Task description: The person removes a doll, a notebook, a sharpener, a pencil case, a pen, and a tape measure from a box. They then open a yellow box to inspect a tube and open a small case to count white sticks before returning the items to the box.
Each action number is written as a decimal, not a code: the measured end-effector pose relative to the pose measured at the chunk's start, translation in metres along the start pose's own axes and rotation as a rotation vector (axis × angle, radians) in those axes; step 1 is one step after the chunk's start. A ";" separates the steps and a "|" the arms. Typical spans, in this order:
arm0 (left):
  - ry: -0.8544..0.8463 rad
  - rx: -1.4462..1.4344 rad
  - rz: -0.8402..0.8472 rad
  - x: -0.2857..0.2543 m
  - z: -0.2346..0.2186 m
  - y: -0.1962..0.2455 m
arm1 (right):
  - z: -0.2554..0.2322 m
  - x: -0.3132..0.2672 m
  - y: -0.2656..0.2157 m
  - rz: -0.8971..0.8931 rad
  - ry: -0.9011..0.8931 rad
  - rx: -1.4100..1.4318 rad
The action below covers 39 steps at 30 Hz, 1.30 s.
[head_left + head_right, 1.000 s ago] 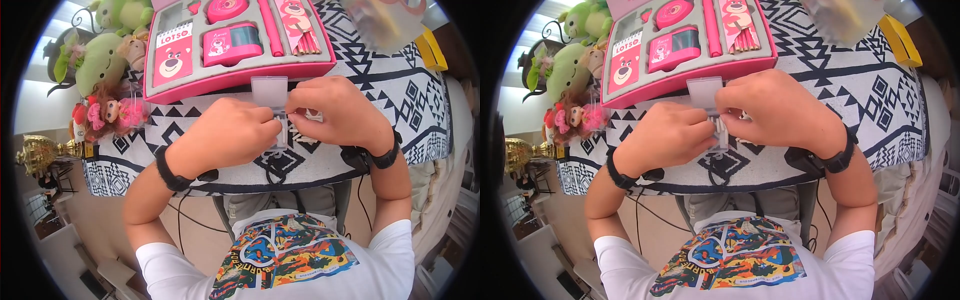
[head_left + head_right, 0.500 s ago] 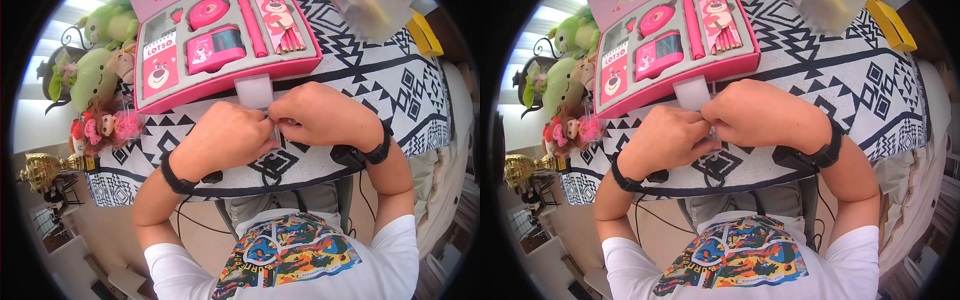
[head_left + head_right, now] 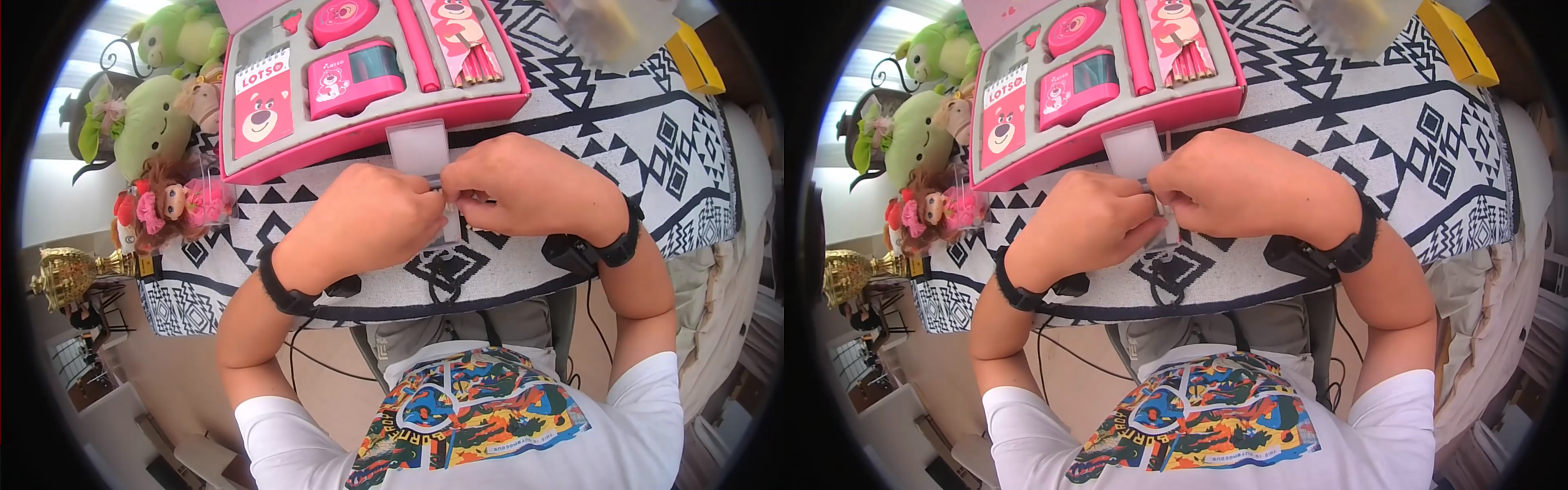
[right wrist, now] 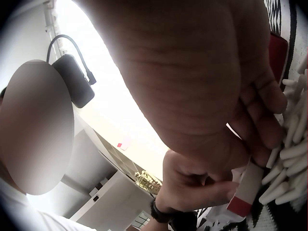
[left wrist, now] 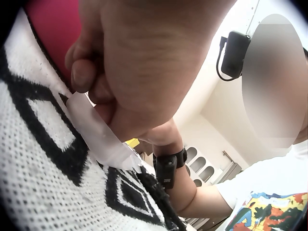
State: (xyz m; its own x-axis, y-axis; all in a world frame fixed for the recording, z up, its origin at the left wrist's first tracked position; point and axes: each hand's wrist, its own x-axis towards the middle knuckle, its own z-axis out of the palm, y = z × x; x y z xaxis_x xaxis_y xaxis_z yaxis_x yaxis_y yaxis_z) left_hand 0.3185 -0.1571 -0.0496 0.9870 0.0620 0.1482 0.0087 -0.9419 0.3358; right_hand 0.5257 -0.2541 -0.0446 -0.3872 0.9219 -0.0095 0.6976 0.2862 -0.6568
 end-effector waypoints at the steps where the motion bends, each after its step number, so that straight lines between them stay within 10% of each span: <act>1: -0.014 0.002 -0.002 0.000 0.000 0.000 | 0.000 0.000 0.000 0.002 -0.005 -0.010; 39: -0.047 -0.357 -0.147 -0.033 -0.013 -0.027 | 0.018 -0.031 -0.031 -0.101 0.052 -0.517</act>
State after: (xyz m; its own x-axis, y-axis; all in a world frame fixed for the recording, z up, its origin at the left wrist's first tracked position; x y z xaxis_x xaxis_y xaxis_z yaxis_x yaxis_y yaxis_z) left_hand 0.2838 -0.1299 -0.0514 0.9857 0.1650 0.0344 0.1026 -0.7496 0.6539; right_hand 0.5055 -0.2965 -0.0374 -0.4463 0.8913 0.0806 0.8698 0.4532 -0.1952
